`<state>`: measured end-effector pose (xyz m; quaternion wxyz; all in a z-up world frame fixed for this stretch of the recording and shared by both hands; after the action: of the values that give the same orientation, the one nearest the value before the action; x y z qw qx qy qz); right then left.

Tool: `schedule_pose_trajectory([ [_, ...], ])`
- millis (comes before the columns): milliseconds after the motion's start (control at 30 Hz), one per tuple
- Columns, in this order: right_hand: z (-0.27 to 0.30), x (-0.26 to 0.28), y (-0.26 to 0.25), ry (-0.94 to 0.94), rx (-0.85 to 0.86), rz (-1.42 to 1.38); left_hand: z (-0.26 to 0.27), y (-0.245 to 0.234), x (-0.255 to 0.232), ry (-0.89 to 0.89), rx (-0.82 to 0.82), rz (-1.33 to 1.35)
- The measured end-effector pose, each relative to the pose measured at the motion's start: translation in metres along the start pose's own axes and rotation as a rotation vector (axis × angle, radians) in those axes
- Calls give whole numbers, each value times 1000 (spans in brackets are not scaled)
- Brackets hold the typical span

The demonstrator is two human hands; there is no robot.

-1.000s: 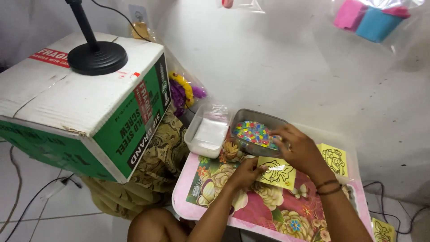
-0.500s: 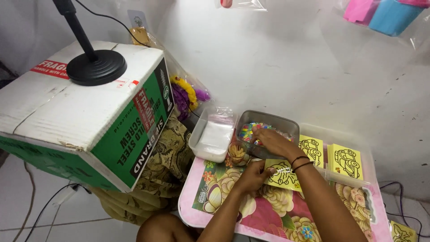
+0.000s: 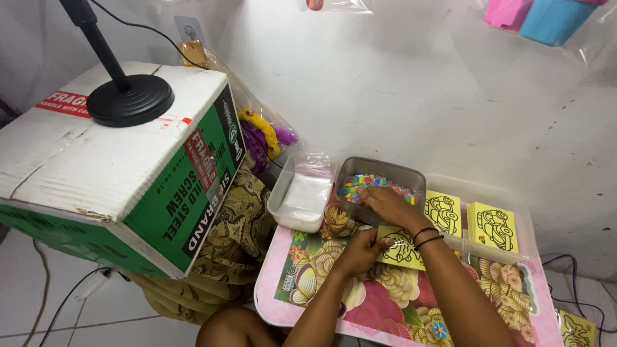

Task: The person packages small colorful stickers into plastic bags by hand. They place a yellow card with a drawing inside a small clear bag, add a pinch of small stickers from a metal container, and then set the finished package aside.

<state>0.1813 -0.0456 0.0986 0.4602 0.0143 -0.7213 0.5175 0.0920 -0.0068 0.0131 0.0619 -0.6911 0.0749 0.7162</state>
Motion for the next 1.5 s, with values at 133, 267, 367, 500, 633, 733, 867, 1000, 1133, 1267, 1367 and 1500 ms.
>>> schedule_pose_trajectory([
  [133,5,9,-11,-27,-61,39,1,1,0,-7,8,10],
  [267,10,10,-32,-151,-312,67,3,1,-6,1,23,30],
  [367,16,-3,-44,-155,-397,13,-4,-1,6,6,19,34],
  [500,36,-3,-57,-32,-449,-175,2,0,-5,4,22,37],
  [633,59,22,-75,-133,-511,-115,4,4,-10,-9,13,41],
  [733,83,18,-84,-169,-573,-167,7,4,-14,-33,11,56],
  [867,138,-23,-98,-77,-766,-274,4,5,-8,-31,5,51],
  [1000,223,-70,-107,-62,-1119,-301,1,6,-7,-34,-17,35],
  [1133,291,-89,-88,79,-1331,-165,7,10,-20,-48,-9,20],
  [1267,296,-106,-57,141,-1236,-278,1,13,-7,-62,5,52],
  [1367,282,-122,-40,118,-1155,-419,5,14,-17,-59,27,81],
  [1500,262,-136,-24,93,-1072,-620,5,16,-17,-48,56,104],
])
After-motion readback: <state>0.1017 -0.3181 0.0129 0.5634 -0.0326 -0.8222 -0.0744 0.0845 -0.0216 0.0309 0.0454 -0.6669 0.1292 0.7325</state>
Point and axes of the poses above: each hand's wrist, its own z-axis away from the middle knuckle, its own y-axis out of the palm, x = y × z, the point moved 9 cm from there along -z, towards the middle knuckle, and after that the axes turned 13 degrees about -y, right-handed, at the moved point
